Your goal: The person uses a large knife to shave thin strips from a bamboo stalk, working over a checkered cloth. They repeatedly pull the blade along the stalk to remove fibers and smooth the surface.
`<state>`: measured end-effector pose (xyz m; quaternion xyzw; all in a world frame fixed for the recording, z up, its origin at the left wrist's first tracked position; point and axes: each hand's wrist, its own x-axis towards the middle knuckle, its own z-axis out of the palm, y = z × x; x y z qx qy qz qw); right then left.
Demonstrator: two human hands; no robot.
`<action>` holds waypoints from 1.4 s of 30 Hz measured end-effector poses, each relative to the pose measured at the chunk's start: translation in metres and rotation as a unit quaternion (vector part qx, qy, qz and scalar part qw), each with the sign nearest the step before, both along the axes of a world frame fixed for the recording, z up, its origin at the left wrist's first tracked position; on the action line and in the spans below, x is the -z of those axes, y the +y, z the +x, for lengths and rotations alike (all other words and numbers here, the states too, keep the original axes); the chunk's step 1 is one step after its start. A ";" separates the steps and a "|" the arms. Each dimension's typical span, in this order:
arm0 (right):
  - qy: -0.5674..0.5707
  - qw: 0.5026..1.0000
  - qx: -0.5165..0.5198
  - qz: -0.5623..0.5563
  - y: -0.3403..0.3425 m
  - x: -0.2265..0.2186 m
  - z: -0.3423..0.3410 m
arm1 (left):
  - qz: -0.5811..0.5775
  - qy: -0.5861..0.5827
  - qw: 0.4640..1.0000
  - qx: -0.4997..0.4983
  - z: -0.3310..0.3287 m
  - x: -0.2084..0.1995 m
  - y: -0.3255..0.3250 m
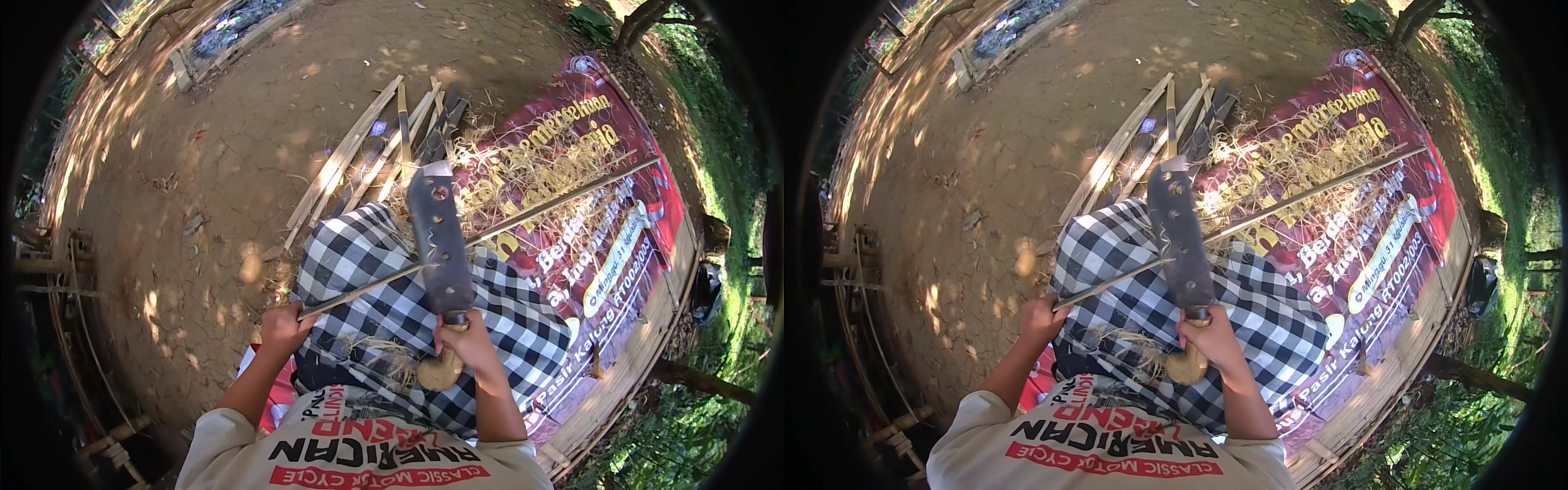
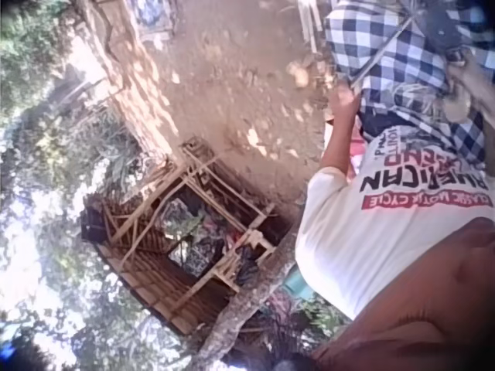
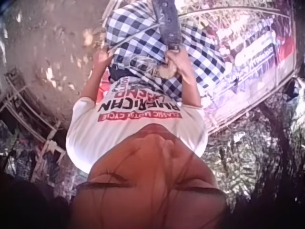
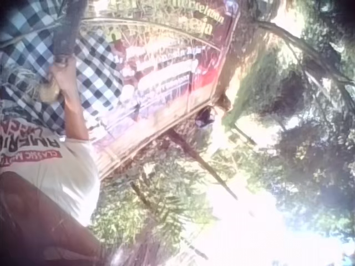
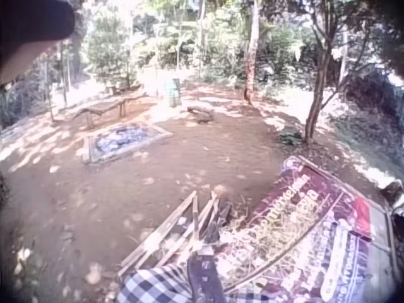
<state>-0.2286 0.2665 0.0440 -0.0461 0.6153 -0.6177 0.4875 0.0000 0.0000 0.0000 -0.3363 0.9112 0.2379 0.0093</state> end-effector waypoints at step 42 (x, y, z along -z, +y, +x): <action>-0.097 0.988 -0.108 -0.051 -0.017 0.017 0.026 | 0.021 0.007 1.000 -0.015 0.001 0.002 -0.004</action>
